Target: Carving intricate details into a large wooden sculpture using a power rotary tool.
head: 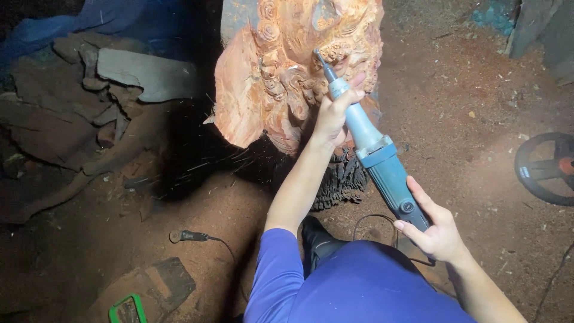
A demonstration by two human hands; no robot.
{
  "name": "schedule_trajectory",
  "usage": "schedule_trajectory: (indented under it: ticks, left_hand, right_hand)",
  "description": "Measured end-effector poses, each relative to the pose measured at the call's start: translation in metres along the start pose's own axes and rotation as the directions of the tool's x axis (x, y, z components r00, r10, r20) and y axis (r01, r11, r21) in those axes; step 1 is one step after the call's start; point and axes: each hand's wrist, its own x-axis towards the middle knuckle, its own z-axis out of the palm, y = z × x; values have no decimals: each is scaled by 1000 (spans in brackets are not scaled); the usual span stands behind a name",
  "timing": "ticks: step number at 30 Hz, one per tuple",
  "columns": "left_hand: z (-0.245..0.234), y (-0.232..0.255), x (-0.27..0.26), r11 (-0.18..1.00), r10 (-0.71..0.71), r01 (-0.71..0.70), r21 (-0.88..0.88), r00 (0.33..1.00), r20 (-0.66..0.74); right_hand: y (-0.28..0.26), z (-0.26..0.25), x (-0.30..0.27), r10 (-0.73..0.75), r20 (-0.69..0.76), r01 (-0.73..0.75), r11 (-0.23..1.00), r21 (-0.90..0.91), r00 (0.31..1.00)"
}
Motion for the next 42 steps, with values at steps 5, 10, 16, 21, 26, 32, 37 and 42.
schedule_trajectory:
  ticks: [5, 10, 16, 21, 26, 32, 37, 42]
  left_hand:
    - [-8, -9, 6, 1000, -9, 9, -17, 1000, 6]
    - [-3, 1, 5, 1000, -24, 23, -21, 999, -44]
    - [-17, 0, 10, 975, -126, 141, -173, 987, 97]
    - [-10, 4, 8, 968, -172, 172, -180, 985, 15]
    - [-20, -12, 12, 964, -121, 143, -226, 987, 110]
    - [-5, -3, 12, 976, -176, 172, -130, 984, -21]
    - [6, -5, 16, 982, -189, 187, -24, 976, -113]
    - [24, 5, 3, 992, -65, 77, 100, 990, -125]
  right_hand:
    - [18, -7, 1, -53, 4, 53, 998, -40, 999]
    - [1, -7, 6, -67, 11, 67, 998, -17, 998]
    - [-10, -19, 12, -36, 139, 66, 974, -215, 990]
    - [-9, -18, 12, -41, 129, 66, 979, -191, 991]
    - [-18, -27, 17, -22, 147, 60, 963, -263, 989]
    - [-5, -25, 10, 18, 125, 12, 973, -232, 992]
    - [10, -13, -2, 79, 74, -70, 990, -123, 994]
    - [22, -1, -9, 15, -59, -11, 998, 65, 998]
